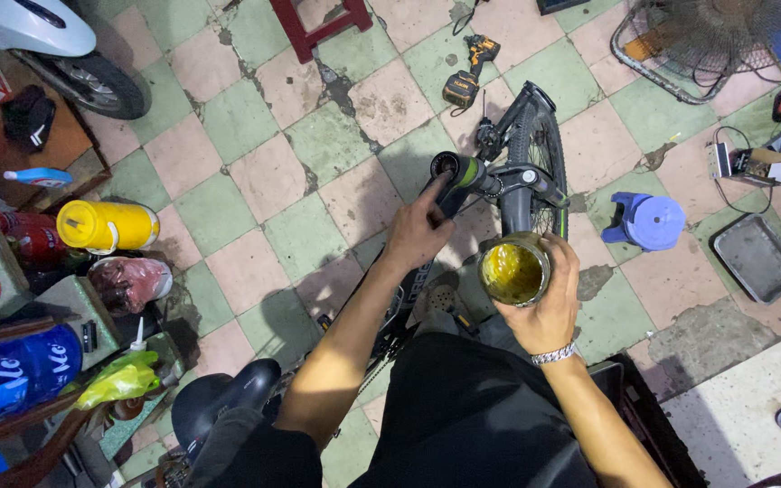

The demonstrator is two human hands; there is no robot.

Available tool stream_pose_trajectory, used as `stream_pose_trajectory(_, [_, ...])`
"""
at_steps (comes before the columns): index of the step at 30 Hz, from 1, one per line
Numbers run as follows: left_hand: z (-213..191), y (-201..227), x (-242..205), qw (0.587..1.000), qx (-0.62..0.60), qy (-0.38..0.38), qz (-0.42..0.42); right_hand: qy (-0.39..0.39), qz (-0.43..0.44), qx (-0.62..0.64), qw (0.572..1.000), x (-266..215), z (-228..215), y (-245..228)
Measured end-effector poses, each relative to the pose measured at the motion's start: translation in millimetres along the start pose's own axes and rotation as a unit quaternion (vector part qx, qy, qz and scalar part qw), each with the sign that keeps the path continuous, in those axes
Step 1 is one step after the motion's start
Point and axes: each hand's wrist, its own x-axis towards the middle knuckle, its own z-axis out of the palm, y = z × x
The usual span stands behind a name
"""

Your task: The person cleans grease and dirt from bicycle fork components using a cloth, applies new grease from a container, and reassembles the fork bearings and steering tube into the frame.

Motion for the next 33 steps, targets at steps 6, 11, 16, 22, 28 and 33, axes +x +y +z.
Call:
stream_pose_trajectory(6, [4,-12,4,0.92,-0.371,-0.075,-0.098,-0.004,0.01,0.002,1.0,-2,1,1])
stream_pose_trajectory(11, [-19,-8,7,0.987,0.023,-0.097,-0.126,-0.007,0.02,-0.002,1.0,-3,1,3])
stream_pose_trajectory(16, [-28,-15,-12,0.968,0.236,0.002,0.089,-0.008,0.035,-0.003,0.999,-4,0,2])
stream_pose_trajectory(22, [-41,-13,-11,0.974,0.192,0.045,0.113,-0.005,0.023,0.001,1.0,-1,1,0])
stream_pose_trajectory(28, [-36,-5,5,0.98,0.181,-0.027,0.071,-0.005,0.009,-0.003,1.0,0,2,-4])
stream_pose_trajectory(33, [-4,-23,6,0.991,-0.101,-0.079,-0.022,-0.002,0.029,0.003,1.0,-1,0,1])
